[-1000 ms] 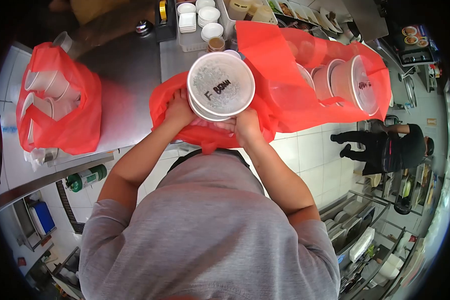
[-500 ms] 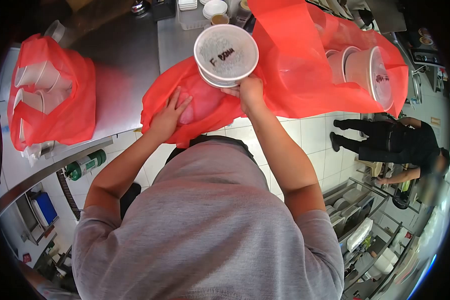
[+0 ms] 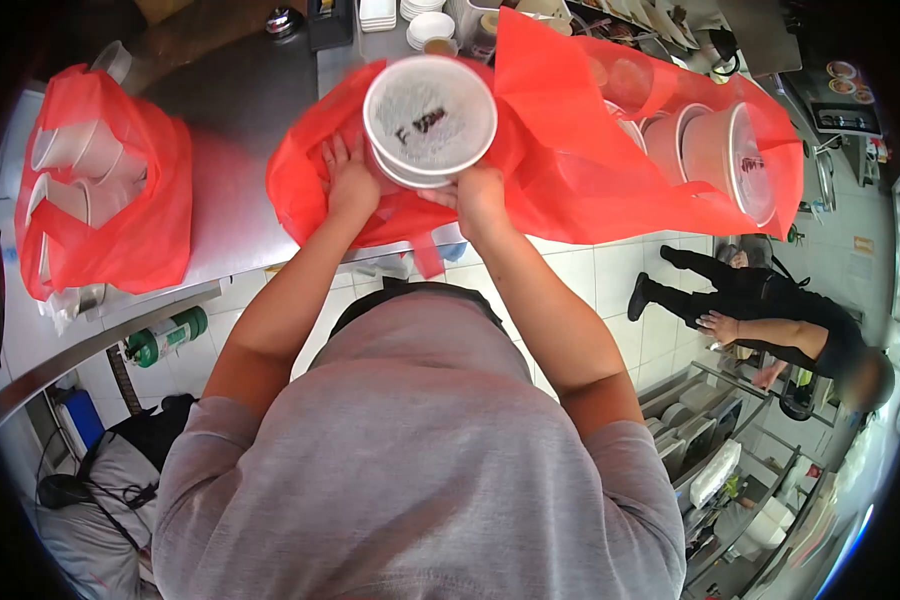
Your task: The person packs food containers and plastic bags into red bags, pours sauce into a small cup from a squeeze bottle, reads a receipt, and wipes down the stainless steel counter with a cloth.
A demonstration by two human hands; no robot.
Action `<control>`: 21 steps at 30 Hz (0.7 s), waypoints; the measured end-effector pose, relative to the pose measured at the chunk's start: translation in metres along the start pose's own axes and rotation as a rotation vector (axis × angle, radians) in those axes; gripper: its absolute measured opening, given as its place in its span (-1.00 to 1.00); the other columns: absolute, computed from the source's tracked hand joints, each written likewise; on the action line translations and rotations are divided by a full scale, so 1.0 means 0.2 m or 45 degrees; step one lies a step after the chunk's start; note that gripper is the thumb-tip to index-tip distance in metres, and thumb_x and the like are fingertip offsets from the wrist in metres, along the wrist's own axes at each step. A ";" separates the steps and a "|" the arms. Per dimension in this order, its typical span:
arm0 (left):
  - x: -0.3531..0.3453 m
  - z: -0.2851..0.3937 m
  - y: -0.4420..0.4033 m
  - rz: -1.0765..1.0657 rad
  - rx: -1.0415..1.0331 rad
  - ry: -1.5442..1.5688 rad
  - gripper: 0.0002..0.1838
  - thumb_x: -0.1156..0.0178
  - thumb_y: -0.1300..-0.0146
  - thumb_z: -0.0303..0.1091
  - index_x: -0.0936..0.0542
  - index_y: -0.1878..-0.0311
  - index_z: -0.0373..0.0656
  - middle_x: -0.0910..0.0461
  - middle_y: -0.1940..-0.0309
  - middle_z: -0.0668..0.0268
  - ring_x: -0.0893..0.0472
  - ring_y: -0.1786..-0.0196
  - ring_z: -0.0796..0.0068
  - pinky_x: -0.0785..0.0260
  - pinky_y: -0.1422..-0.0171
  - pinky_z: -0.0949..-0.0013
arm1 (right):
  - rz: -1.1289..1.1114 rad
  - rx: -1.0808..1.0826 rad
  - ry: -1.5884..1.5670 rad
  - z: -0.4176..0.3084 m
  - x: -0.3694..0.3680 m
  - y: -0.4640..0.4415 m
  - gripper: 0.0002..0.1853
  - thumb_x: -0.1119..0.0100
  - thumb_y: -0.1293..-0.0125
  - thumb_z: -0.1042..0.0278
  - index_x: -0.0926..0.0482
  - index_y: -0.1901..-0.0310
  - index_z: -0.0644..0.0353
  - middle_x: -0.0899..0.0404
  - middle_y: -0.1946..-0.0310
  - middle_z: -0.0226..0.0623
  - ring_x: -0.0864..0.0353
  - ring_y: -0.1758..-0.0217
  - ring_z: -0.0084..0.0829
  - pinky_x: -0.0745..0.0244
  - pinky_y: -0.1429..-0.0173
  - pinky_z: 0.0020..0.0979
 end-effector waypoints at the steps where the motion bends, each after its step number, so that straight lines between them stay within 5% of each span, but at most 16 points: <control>1: 0.00 -0.01 0.01 -0.033 -0.069 -0.009 -0.28 -0.02 -0.19 -0.38 -0.09 -0.46 0.02 0.30 -0.52 0.14 0.33 -0.53 -0.03 0.08 -0.49 -0.08 | 0.063 -0.015 0.077 0.03 0.04 0.00 -0.64 0.23 -0.40 0.41 -0.39 -0.05 0.54 -0.54 0.08 0.09 -0.65 0.18 -0.11 -0.68 0.08 -0.29; 5: -0.01 -0.01 0.09 -0.173 -0.284 -0.213 -0.07 -0.25 -0.08 -0.16 0.01 -0.48 0.00 0.37 -0.51 0.09 0.38 -0.53 -0.07 0.07 -0.49 -0.05 | 0.069 -0.073 -0.046 0.04 0.10 0.04 -0.65 0.21 -0.18 0.61 -0.35 0.00 0.53 -0.54 0.15 0.13 -0.68 0.24 -0.09 -0.71 0.23 -0.32; 10: -0.08 -0.01 0.09 -0.273 -0.313 -0.335 0.26 -0.47 0.20 0.08 0.12 -0.50 0.04 0.48 -0.50 0.02 0.45 -0.51 -0.11 0.06 -0.48 -0.10 | 0.066 -0.054 0.060 0.13 0.07 0.10 -0.66 0.19 -0.20 0.60 -0.33 -0.01 0.54 -0.58 0.20 0.08 -0.69 0.33 -0.11 -0.70 0.27 -0.34; 15: 0.00 0.05 0.15 -0.464 -0.277 -0.469 0.30 -0.38 0.22 0.29 0.16 -0.50 0.02 0.51 -0.49 0.03 0.50 -0.51 -0.08 0.10 -0.47 -0.16 | 0.049 -0.142 -0.073 0.17 0.09 0.18 -0.68 0.09 -0.28 0.49 -0.39 0.00 0.53 -0.59 0.16 0.04 -0.67 0.24 -0.13 -0.67 0.16 -0.28; 18: -0.18 -0.03 0.02 -0.125 -0.687 -0.610 0.30 -0.41 0.21 0.24 0.19 -0.51 0.08 0.52 -0.49 0.02 0.52 -0.51 -0.07 0.11 -0.47 -0.17 | 0.084 -0.138 -0.108 0.28 0.14 0.16 -0.69 0.06 -0.28 0.48 -0.39 0.02 0.54 -0.57 0.18 0.08 -0.68 0.28 -0.09 -0.68 0.17 -0.27; 21: -0.14 0.02 0.05 -0.378 -0.477 -0.527 0.15 -0.40 0.11 0.14 0.07 -0.50 0.15 0.50 -0.49 0.01 0.53 -0.51 -0.07 0.23 -0.51 -0.11 | -0.063 -0.278 0.270 0.21 0.16 0.26 -0.62 -0.04 -0.32 0.31 -0.40 -0.05 0.42 -0.59 0.24 0.01 -0.69 0.33 -0.19 -0.66 0.26 -0.32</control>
Point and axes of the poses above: each hand's wrist, its own y-axis away from the middle knuckle, its own x-axis out of the back of the hand, z = x × y, the point moved 8 cm from there along -y, towards the middle knuckle
